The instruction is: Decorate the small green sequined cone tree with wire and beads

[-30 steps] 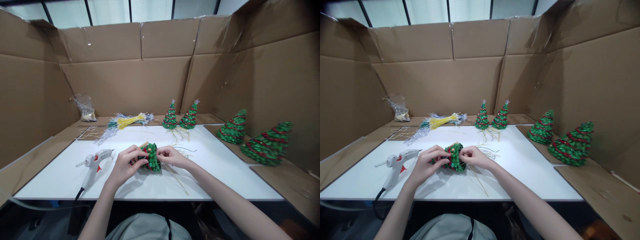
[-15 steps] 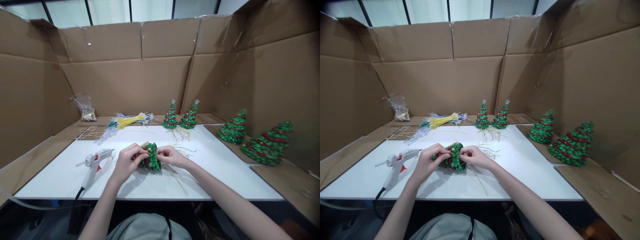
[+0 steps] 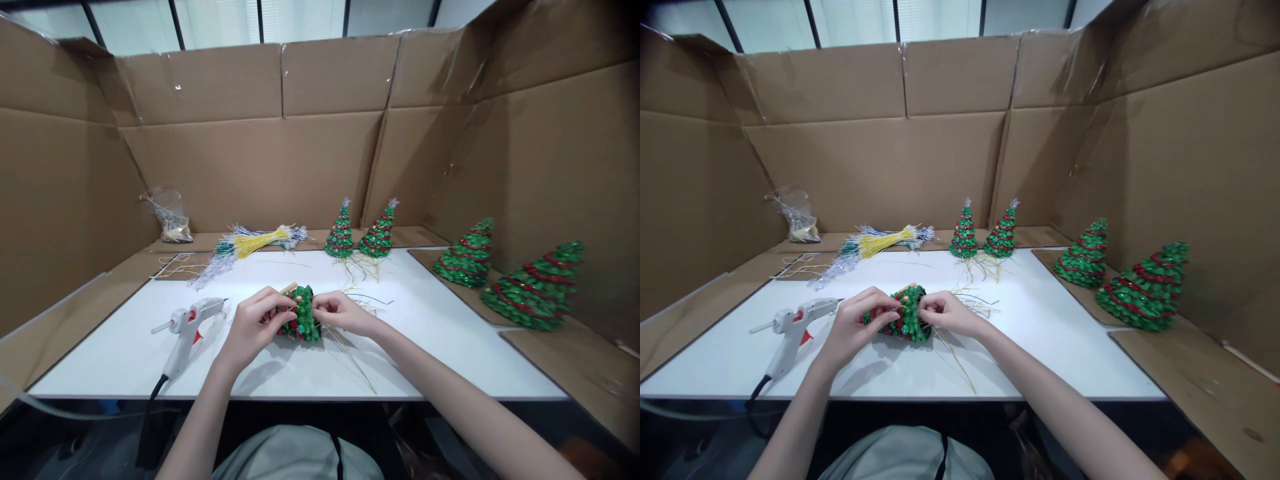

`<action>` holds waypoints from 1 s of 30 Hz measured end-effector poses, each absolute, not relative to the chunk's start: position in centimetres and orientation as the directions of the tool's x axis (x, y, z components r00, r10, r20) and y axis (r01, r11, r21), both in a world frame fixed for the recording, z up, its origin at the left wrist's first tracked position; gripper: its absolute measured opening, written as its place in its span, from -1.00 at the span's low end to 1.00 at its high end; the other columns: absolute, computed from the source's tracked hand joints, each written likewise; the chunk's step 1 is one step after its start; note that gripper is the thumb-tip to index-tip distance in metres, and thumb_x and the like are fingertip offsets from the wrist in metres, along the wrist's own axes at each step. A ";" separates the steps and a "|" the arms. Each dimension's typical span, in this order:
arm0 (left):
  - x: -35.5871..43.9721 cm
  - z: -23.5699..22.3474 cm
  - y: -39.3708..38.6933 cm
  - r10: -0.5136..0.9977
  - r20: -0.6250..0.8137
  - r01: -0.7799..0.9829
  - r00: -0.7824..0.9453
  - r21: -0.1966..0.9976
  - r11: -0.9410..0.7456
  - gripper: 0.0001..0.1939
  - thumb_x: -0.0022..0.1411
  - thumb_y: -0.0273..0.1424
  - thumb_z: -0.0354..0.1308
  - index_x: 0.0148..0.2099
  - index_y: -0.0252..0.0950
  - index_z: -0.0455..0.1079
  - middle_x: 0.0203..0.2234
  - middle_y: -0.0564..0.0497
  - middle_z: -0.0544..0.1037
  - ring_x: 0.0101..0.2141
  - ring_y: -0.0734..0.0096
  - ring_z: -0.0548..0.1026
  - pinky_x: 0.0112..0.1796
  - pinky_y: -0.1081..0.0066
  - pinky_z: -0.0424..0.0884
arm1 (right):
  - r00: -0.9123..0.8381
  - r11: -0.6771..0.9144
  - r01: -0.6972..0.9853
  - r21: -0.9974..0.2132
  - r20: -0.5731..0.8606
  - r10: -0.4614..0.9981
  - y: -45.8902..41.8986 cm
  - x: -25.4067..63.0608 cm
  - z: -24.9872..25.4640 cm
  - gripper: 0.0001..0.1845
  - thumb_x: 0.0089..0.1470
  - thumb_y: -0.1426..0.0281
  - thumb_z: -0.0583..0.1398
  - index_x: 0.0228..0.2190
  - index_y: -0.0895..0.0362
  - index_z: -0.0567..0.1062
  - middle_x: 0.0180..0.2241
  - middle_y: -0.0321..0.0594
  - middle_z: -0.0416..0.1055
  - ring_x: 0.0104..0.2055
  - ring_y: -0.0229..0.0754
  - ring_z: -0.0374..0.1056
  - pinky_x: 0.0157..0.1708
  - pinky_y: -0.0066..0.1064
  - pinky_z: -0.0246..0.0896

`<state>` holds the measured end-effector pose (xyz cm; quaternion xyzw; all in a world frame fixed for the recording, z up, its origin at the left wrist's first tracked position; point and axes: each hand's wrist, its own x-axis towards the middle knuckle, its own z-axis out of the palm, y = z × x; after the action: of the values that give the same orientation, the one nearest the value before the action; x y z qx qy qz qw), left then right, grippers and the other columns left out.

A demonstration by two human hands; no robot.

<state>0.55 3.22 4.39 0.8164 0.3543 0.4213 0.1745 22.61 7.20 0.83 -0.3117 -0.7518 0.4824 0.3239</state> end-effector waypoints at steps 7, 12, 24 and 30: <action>0.5 4.3 3.3 0.719 0.590 0.411 0.369 0.590 -0.695 -0.89 0.24 -0.41 0.14 -0.29 -0.27 0.50 -0.41 0.00 0.48 -0.43 0.47 0.40 -0.39 0.50 0.29 | -0.591 0.334 0.154 -0.930 0.185 0.786 7.2 22.6 0.8 -0.63 0.03 0.15 0.19 -0.55 0.21 0.34 -0.67 -0.44 0.00 -0.59 -0.39 -0.10 -0.57 -0.49 -0.21; 0.6 4.1 3.6 0.727 0.591 0.416 0.350 0.598 -0.685 -0.89 0.24 -0.42 0.14 -0.32 -0.28 0.48 -0.44 0.01 0.47 -0.46 0.48 0.38 -0.42 0.50 0.27 | -0.595 0.333 0.142 -0.932 0.188 0.781 7.2 22.7 0.7 -0.65 0.05 0.19 0.18 -0.56 0.22 0.34 -0.67 -0.44 -0.01 -0.59 -0.39 -0.10 -0.57 -0.48 -0.21; 0.7 4.1 3.7 0.743 0.575 0.424 0.343 0.611 -0.668 -0.89 0.24 -0.41 0.14 -0.33 -0.29 0.46 -0.44 0.03 0.47 -0.47 0.50 0.37 -0.43 0.51 0.26 | -0.609 0.365 0.149 -0.919 0.206 0.766 7.3 22.7 0.5 -0.65 0.08 0.21 0.15 -0.57 0.21 0.32 -0.64 -0.42 0.01 -0.57 -0.37 -0.08 -0.55 -0.47 -0.19; 0.7 4.0 3.6 0.741 0.577 0.423 0.343 0.610 -0.670 -0.90 0.24 -0.41 0.15 -0.33 -0.29 0.44 -0.45 0.04 0.46 -0.47 0.51 0.36 -0.43 0.51 0.26 | -0.620 0.378 0.143 -0.915 0.215 0.754 7.3 22.7 0.3 -0.66 0.09 0.21 0.14 -0.56 0.21 0.32 -0.63 -0.41 0.01 -0.56 -0.36 -0.08 -0.54 -0.47 -0.17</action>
<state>0.70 3.62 3.99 0.7994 0.3640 0.4428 0.1799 22.73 7.27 0.30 -0.2932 -0.7650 0.4742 0.3224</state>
